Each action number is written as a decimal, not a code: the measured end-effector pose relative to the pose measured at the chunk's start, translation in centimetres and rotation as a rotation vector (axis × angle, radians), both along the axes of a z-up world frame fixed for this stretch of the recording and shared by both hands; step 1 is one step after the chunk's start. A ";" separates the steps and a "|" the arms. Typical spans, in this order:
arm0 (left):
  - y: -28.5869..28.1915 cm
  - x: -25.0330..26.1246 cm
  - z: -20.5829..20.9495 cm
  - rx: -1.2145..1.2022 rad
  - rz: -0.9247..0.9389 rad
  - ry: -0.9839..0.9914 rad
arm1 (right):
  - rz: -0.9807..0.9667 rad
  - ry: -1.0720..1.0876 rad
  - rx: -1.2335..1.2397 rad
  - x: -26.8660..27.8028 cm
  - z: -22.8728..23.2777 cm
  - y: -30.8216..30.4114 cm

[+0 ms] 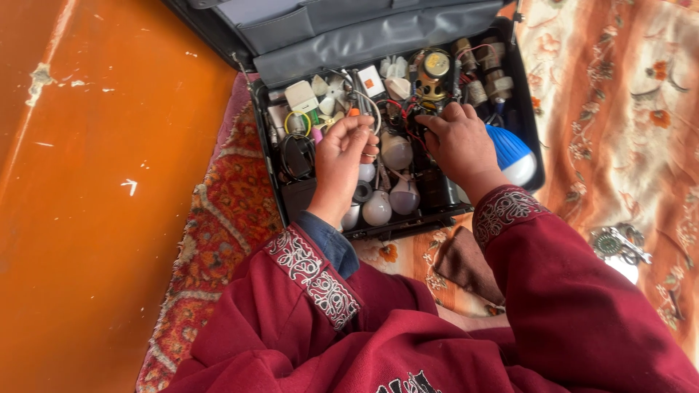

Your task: The person sits on a rug and works with small electronic components from an open case. They handle wires, connectors, and light bulbs, occasionally picking up tools like a wrench and a small knife to manipulate the parts.

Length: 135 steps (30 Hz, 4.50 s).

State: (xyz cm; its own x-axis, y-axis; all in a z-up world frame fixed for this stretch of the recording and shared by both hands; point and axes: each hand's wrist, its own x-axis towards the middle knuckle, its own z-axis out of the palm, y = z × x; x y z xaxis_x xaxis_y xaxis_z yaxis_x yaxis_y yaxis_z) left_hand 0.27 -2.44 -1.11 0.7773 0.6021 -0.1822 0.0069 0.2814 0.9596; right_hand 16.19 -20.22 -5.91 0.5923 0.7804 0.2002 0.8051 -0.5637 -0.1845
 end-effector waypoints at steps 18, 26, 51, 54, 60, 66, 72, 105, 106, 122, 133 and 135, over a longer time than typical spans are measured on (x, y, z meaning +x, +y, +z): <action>-5.0 -3.5 4.3 0.505 -0.682 0.334 | -0.488 0.502 -0.348 -3.6 14.2 -30.2; -9.7 -4.4 5.4 1.038 -0.935 0.281 | -0.685 0.525 -0.640 -5.4 10.2 -33.4; -9.1 -3.1 5.0 1.135 -1.009 0.196 | -0.977 0.788 -0.337 -5.6 2.8 -38.1; -9.0 -3.2 4.4 1.139 -1.009 0.205 | -0.927 0.819 -0.382 -5.2 2.4 -38.0; -9.2 -3.5 4.6 1.166 -1.008 0.201 | -0.909 1.053 -0.054 -5.6 5.5 -38.0; -11.8 -4.5 5.0 0.658 -0.941 0.220 | -0.681 1.086 0.128 -7.3 12.4 -31.9; -16.9 -8.1 3.5 -0.169 -0.770 0.126 | -0.449 1.173 0.151 -12.7 18.6 -22.4; -14.3 -5.7 -0.4 -0.702 -0.446 0.129 | -0.532 0.656 -0.118 -14.0 13.3 -16.6; -14.3 -5.6 -0.4 -0.703 -0.446 0.129 | -0.531 0.655 -0.119 -14.7 14.1 -16.7; -17.0 -5.4 -1.4 -0.773 -0.551 0.162 | -0.258 0.221 -0.194 -17.0 11.6 -14.5; -15.6 -5.2 -1.5 -0.784 -0.463 0.083 | -0.512 0.400 -0.187 -16.7 16.3 -14.8; -15.3 -5.0 -2.5 -0.767 -0.441 0.071 | -0.360 0.191 -0.066 -16.8 15.2 -15.0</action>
State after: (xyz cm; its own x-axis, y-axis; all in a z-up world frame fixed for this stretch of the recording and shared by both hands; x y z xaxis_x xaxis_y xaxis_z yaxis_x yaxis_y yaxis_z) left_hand -4.74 -17.70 -3.56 0.8813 -0.0579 -0.4691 0.3194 0.8045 0.5007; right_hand -0.66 -35.19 9.33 0.8517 0.5237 0.0172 0.5089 -0.8189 -0.2654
